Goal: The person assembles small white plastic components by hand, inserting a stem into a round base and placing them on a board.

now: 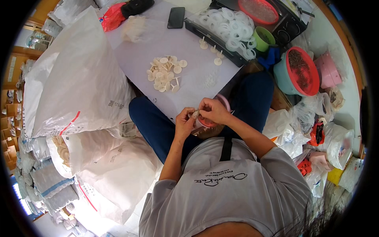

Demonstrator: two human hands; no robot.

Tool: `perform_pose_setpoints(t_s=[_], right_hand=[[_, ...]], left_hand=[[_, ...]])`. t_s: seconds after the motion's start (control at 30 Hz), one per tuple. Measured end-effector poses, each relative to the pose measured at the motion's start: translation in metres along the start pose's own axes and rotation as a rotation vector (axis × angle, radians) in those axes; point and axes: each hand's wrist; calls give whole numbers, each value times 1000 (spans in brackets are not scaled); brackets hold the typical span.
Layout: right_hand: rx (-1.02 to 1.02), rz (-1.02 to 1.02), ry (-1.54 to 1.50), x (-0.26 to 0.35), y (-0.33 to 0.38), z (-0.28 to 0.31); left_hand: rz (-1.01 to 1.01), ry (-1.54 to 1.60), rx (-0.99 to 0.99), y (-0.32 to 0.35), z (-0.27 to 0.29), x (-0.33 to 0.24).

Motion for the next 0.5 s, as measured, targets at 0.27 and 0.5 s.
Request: perform_pose_setpoints(t_s=[0.27, 0.5], right_hand=[[43, -30, 48, 5, 4, -2], [245, -114, -181, 18, 9, -1]], left_hand=[[47, -4, -37, 2, -1, -5], [37, 396, 107, 11, 8, 2]])
Point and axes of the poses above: each hand's wrist, its own y-axis away from the middle knuckle, its own z-axis out of the back of the hand, x = y × z, and after that the axes turned 15 degrees about x, right-handed
